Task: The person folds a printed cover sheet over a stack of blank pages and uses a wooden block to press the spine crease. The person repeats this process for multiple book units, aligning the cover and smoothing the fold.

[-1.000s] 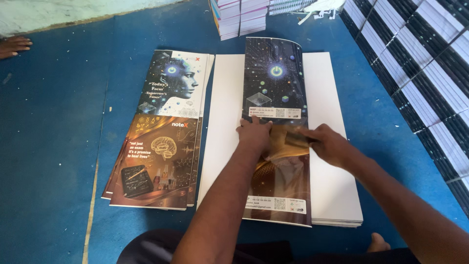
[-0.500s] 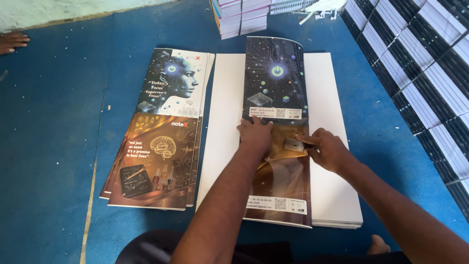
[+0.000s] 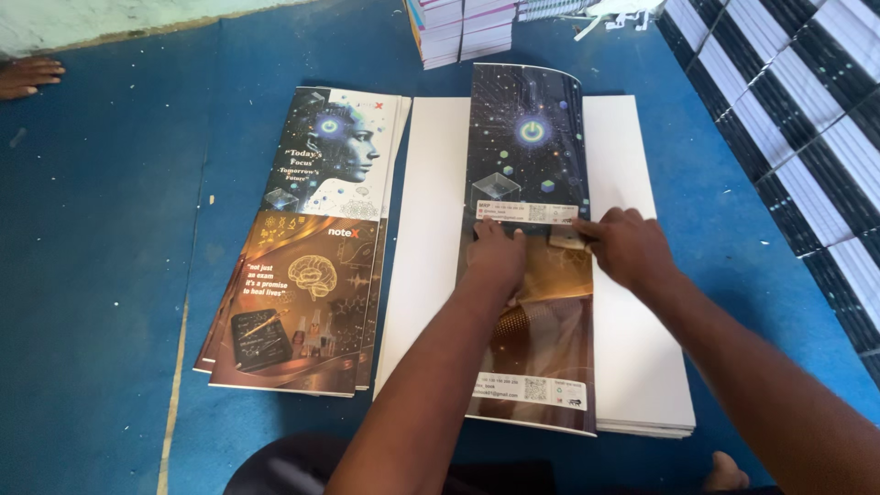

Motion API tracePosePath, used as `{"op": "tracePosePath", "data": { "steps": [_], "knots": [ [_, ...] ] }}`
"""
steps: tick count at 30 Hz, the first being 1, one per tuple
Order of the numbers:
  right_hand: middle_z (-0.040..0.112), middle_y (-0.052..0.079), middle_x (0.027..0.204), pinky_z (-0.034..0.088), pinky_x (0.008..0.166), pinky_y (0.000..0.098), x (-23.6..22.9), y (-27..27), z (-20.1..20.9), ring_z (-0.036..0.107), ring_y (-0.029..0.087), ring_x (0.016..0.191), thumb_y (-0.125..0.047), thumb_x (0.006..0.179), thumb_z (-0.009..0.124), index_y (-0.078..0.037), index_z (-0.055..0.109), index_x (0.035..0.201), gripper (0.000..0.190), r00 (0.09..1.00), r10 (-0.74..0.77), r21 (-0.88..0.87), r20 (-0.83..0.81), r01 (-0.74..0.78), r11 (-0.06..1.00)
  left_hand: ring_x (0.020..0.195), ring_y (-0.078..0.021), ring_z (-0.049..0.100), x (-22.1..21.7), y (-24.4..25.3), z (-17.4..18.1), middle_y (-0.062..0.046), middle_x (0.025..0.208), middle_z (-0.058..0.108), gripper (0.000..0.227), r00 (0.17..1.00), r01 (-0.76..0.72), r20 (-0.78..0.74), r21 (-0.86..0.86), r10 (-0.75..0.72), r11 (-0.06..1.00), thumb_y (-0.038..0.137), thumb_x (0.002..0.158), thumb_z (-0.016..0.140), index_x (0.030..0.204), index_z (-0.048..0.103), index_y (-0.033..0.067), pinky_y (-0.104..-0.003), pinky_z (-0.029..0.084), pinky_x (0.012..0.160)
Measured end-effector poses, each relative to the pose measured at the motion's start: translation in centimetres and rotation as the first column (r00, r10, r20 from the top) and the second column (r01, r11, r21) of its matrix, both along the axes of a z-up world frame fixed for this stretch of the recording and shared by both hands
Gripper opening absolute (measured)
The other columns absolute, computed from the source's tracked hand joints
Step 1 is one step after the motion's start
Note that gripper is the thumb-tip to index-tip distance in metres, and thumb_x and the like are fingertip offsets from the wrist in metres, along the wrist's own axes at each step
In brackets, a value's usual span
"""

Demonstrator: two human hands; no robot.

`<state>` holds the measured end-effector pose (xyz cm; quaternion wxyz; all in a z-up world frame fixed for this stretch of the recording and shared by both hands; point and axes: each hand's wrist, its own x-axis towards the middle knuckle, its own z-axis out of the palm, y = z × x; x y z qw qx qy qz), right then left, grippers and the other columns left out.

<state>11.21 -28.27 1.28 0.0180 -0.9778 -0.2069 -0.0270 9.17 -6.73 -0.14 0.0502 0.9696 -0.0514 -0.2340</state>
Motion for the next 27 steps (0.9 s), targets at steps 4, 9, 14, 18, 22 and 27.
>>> {"op": "tracePosePath", "data": {
  "steps": [4, 9, 14, 18, 22, 27],
  "knots": [
    [0.067, 0.006, 0.097, 0.053, 0.078, 0.0424, 1.8, 0.1, -0.2, 0.065, 0.026, 0.094, -0.027, 0.096, 0.065, -0.035, 0.073, 0.13, 0.036, 0.998, 0.011, 0.002, 0.057, -0.011, 1.0, 0.153, -0.0519, 0.016, -0.6, 0.1, 1.6, -0.035, 0.165, 0.01, 0.116, 1.0, -0.002, -0.013, 0.002, 0.002, 1.0, 0.021, 0.071, 0.095, 0.162, 0.024, 0.0156, -0.051, 0.046, 0.11],
    [0.067, 0.006, 0.099, 0.055, 0.079, 0.042, 3.3, 0.4, -0.2, 0.065, 0.027, 0.095, -0.026, 0.095, 0.067, -0.037, 0.073, 0.129, 0.037, 0.996, -0.003, 0.047, 0.084, -0.001, 0.999, 0.151, -0.0565, 0.017, -0.6, 0.2, 0.5, -0.038, 0.163, 0.012, 0.101, 0.994, -0.003, 0.105, -0.052, 0.008, 0.999, 0.021, 0.079, 0.088, 0.161, 0.028, 0.0138, -0.055, 0.048, 0.105],
    [0.067, 0.006, 0.099, 0.056, 0.08, 0.0419, 4.0, 0.6, 0.0, 0.066, 0.026, 0.097, -0.029, 0.095, 0.068, -0.037, 0.073, 0.13, 0.036, 0.997, -0.044, 0.041, 0.066, 0.042, 0.998, 0.15, -0.0584, 0.017, -0.2, 0.3, -0.8, -0.041, 0.162, 0.011, 0.098, 0.995, 0.028, 0.101, -0.04, -0.024, 0.999, 0.019, 0.083, 0.085, 0.161, 0.027, 0.0097, -0.059, 0.044, 0.108],
    [0.067, 0.007, 0.098, 0.056, 0.079, 0.0434, 4.8, 1.0, 0.1, 0.065, 0.027, 0.097, -0.028, 0.092, 0.068, -0.035, 0.073, 0.129, 0.038, 0.994, -0.059, 0.03, 0.097, 0.056, 0.998, 0.152, -0.0561, 0.015, -0.4, 0.4, 0.0, -0.04, 0.164, 0.007, 0.112, 0.999, 0.05, -0.01, -0.006, -0.05, 0.999, 0.022, 0.077, 0.09, 0.164, 0.02, 0.0104, -0.055, 0.043, 0.111],
    [0.067, 0.008, 0.098, 0.054, 0.081, 0.0453, 5.6, 1.2, -0.1, 0.065, 0.027, 0.096, -0.03, 0.097, 0.066, -0.035, 0.073, 0.13, 0.034, 0.989, -0.115, 0.034, 0.091, 0.113, 0.993, 0.152, -0.0563, 0.013, -1.0, 0.4, 1.4, -0.038, 0.164, 0.007, 0.112, 0.999, 0.041, 0.011, -0.022, -0.041, 0.999, 0.021, 0.078, 0.09, 0.163, 0.019, 0.0116, -0.056, 0.043, 0.11],
    [0.067, 0.009, 0.099, 0.053, 0.083, 0.0461, 7.3, 1.7, -0.2, 0.065, 0.027, 0.097, -0.026, 0.094, 0.066, -0.035, 0.071, 0.133, 0.04, 0.987, -0.141, 0.024, 0.081, 0.139, 0.99, 0.152, -0.0562, 0.011, -1.2, 0.5, 2.0, -0.039, 0.164, 0.006, 0.118, 0.998, 0.06, -0.003, -0.01, -0.06, 0.998, 0.022, 0.075, 0.093, 0.164, 0.017, 0.0118, -0.055, 0.043, 0.11]
  ]
}}
